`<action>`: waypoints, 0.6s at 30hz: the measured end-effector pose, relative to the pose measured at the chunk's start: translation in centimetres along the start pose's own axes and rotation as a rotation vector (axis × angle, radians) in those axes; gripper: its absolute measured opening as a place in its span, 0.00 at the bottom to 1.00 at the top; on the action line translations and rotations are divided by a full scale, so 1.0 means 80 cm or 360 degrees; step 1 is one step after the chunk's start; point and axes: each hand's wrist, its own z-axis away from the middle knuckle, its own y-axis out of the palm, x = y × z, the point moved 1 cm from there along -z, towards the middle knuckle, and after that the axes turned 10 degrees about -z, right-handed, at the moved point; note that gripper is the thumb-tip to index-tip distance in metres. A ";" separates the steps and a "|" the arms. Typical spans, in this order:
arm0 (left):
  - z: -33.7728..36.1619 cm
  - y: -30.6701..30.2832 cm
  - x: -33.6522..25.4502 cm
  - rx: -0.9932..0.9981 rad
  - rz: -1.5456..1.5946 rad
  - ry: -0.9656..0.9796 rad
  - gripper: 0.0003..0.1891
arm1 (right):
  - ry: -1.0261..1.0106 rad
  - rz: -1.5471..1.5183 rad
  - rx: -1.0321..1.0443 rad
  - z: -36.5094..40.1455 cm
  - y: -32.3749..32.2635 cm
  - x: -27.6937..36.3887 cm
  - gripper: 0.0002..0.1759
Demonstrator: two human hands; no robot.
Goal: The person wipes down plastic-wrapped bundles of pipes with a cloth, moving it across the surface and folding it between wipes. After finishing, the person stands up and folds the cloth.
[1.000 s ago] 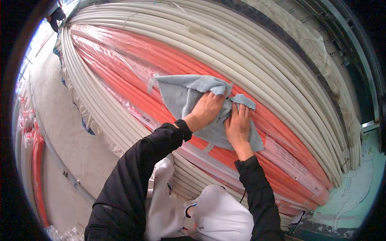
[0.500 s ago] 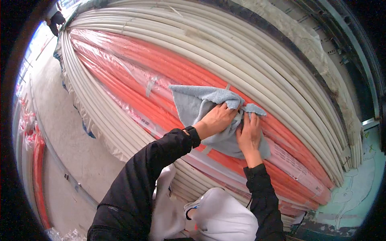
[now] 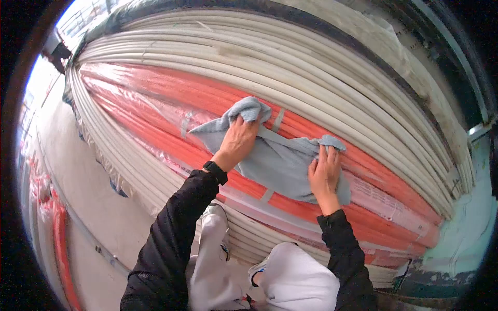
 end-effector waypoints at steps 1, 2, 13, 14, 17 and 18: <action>-0.001 0.002 -0.002 -0.0018 0.0006 -0.0046 0.32 | -0.0010 -0.0008 -0.0031 0.000 0.000 0.004 0.31; 0.000 0.005 -0.006 -0.0035 0.0014 -0.0093 0.32 | -0.0020 -0.0013 -0.0061 -0.001 0.001 0.008 0.31; -0.043 -0.012 -0.091 0.0134 0.0326 0.0346 0.41 | -0.0124 -0.0014 -0.0120 -0.006 0.000 0.004 0.35; -0.045 -0.014 -0.104 0.0137 0.0396 0.0398 0.41 | -0.0113 -0.0034 -0.0139 -0.006 -0.001 0.005 0.34; -0.044 -0.014 -0.133 0.0206 0.0406 0.0474 0.40 | -0.0130 -0.0089 -0.0065 -0.011 -0.012 -0.002 0.31; -0.043 -0.014 -0.139 0.0192 0.0387 0.0472 0.41 | -0.0143 -0.0058 -0.0082 -0.011 -0.014 -0.007 0.31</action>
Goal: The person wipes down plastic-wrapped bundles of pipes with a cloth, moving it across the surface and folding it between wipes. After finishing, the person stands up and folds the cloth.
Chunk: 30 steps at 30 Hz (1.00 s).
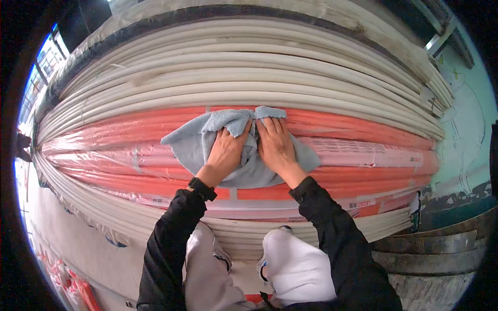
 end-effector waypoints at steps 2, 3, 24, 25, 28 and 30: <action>0.002 0.001 -0.006 0.0008 -0.0053 -0.0004 0.41 | -0.0037 0.0056 -0.0030 0.000 -0.006 -0.010 0.29; 0.005 0.001 -0.008 0.0027 -0.0086 -0.0007 0.41 | -0.0015 0.0049 -0.0042 0.001 -0.010 -0.019 0.29; 0.041 0.023 -0.067 0.0170 -0.0017 0.0451 0.38 | 0.0697 0.0480 -0.0206 0.113 -0.064 -0.121 0.34; 0.043 0.022 -0.064 -0.0030 0.0013 0.0465 0.38 | 0.0761 0.0458 -0.0188 0.110 -0.063 -0.116 0.34; 0.048 0.015 -0.043 0.0509 -0.0081 0.0411 0.39 | 0.0886 0.0436 -0.0185 0.096 -0.052 -0.089 0.35; 0.062 0.017 -0.020 0.0172 -0.0022 0.0369 0.38 | 0.0894 0.0465 -0.0258 0.084 -0.032 -0.072 0.36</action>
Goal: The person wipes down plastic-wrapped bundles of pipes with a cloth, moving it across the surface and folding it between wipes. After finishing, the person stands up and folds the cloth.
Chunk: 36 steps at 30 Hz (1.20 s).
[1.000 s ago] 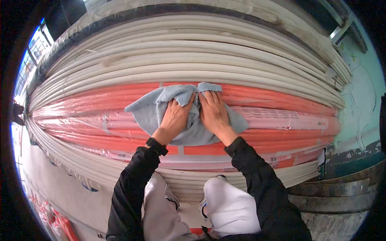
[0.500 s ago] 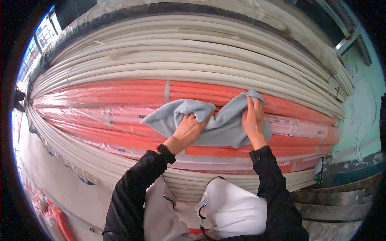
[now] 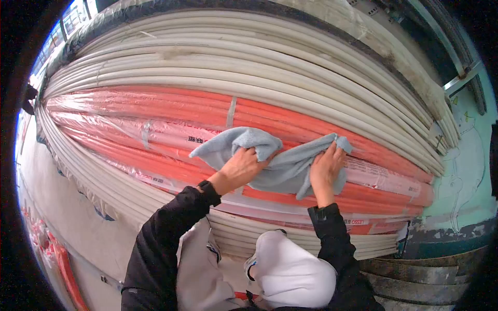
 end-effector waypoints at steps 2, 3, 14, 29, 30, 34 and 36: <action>0.014 -0.015 0.013 0.0205 0.0061 -0.0124 0.37 | -0.0008 -0.0021 0.0044 0.002 0.001 0.028 0.36; 0.022 -0.015 0.019 0.0174 0.0018 -0.0191 0.36 | -0.0008 -0.0033 0.0064 0.003 0.001 0.043 0.36; 0.099 -0.005 0.094 -0.0334 -0.0011 -0.0673 0.41 | -0.0539 -0.0416 0.0210 0.018 0.036 0.168 0.31; 0.001 -0.010 -0.015 0.0267 0.0693 -0.0515 0.43 | -0.0311 0.0038 0.0006 0.016 -0.006 -0.073 0.17; -0.007 -0.012 -0.024 0.0284 0.0733 -0.0435 0.43 | -0.0291 0.0100 -0.0164 0.024 -0.002 -0.104 0.21; -0.011 0.007 -0.045 -0.0264 0.0317 -0.0031 0.40 | 0.0027 -0.0039 -0.0162 0.052 -0.019 -0.135 0.28; 0.000 0.013 -0.040 -0.0051 0.0341 -0.0029 0.40 | 0.0034 -0.0075 -0.0264 0.061 -0.015 -0.123 0.25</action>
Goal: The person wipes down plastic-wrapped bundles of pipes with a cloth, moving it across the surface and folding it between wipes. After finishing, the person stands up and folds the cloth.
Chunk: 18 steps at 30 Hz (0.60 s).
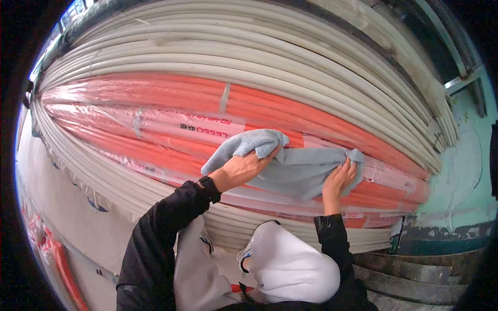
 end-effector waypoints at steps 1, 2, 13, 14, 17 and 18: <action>0.004 -0.003 0.003 0.0107 0.0013 -0.0002 0.40 | -0.0008 -0.0002 0.0034 0.003 0.005 0.013 0.25; 0.010 -0.006 0.006 0.0096 0.0006 -0.0007 0.40 | -0.0011 0.0002 0.0069 0.006 0.008 0.024 0.24; 0.077 -0.025 0.086 0.0329 -0.0167 -0.0608 0.42 | -0.0548 -0.0332 0.0652 0.028 0.044 0.234 0.32; 0.082 -0.030 0.094 0.0397 -0.0087 -0.0718 0.43 | -0.0615 -0.0323 0.0633 0.031 0.049 0.244 0.31; 0.105 -0.025 0.114 0.0041 -0.0215 -0.0639 0.44 | -0.0788 -0.0320 0.0635 0.038 0.062 0.260 0.30; 0.104 -0.021 0.114 0.0007 -0.0284 -0.0650 0.45 | -0.0806 -0.0335 0.0663 0.038 0.061 0.261 0.29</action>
